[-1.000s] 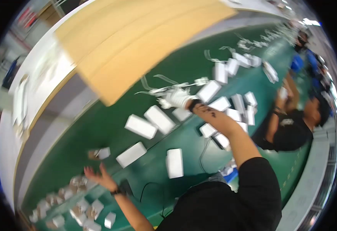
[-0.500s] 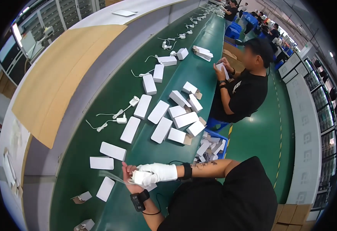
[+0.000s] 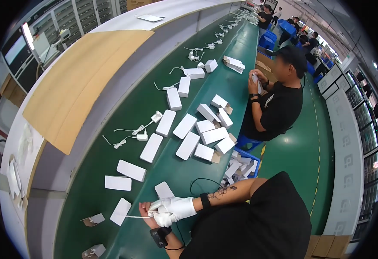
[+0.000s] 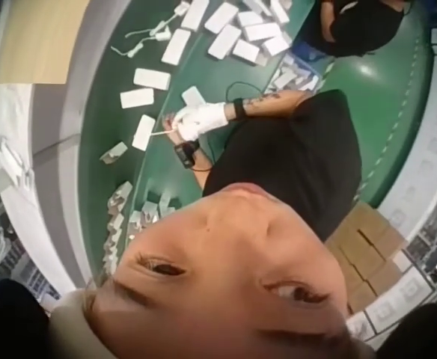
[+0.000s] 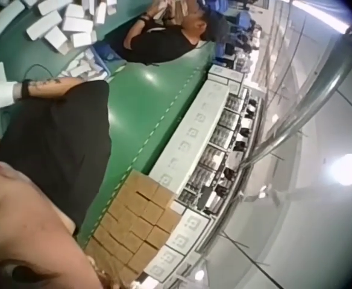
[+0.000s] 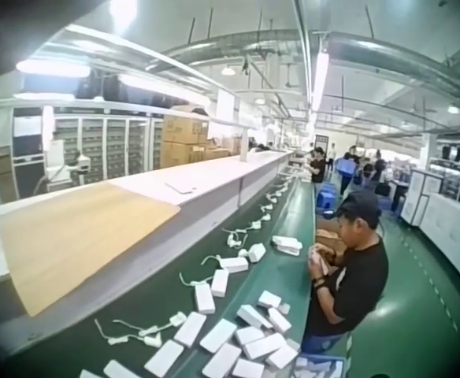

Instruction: The person packages power adapters by picking up an adapter and a cardboard box, folding the box, and sliding the adapter inside before placing it on the green surface.

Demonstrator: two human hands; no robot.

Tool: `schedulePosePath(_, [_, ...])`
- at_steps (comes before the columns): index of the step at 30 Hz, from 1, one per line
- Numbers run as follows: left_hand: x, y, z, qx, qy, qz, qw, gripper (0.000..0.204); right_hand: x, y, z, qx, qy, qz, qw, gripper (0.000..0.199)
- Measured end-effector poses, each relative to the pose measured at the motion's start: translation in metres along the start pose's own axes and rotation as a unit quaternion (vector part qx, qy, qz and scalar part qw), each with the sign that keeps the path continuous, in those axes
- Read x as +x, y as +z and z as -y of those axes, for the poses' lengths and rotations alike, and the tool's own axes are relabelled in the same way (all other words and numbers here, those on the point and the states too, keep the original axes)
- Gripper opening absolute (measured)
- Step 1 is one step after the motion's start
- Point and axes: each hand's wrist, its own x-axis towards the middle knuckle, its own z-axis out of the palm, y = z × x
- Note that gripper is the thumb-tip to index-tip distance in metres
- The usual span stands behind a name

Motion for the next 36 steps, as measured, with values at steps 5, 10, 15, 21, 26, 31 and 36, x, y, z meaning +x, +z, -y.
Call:
schedulePosePath(5, [-0.012,0.035,0.001,0.164,0.122,-0.192,0.96,0.021,0.014,0.013,-0.011,0.119,0.084,0.012,0.989,0.032])
schedulePosePath(10, [-0.025,0.064,-0.01,0.435,0.242,-0.255,0.829,0.019,0.04,0.032,-0.043,0.369,0.123,-0.014,0.921,0.021])
schedulePosePath(15, [-0.031,0.074,-0.013,0.436,0.245,-0.256,0.827,0.011,0.044,0.037,0.017,0.438,0.257,-0.133,0.851,0.016])
schedulePosePath(21, [-0.064,0.049,-0.107,0.903,0.238,-0.275,0.227,0.062,0.026,0.033,-0.055,0.403,0.182,0.01,0.897,0.045])
schedulePosePath(26, [-0.069,-0.016,-0.187,0.902,-0.031,-0.364,0.23,0.085,0.034,0.016,0.017,0.54,0.212,0.068,0.812,0.051])
schedulePosePath(31, [-0.081,-0.003,-0.187,0.685,0.031,-0.098,0.722,0.087,0.029,0.008,0.043,0.591,0.225,0.077,0.771,0.051])
schedulePosePath(36, [-0.086,0.071,-0.138,0.639,0.007,-0.004,0.769,0.084,0.046,0.009,0.03,0.446,0.2,0.107,0.866,0.038])
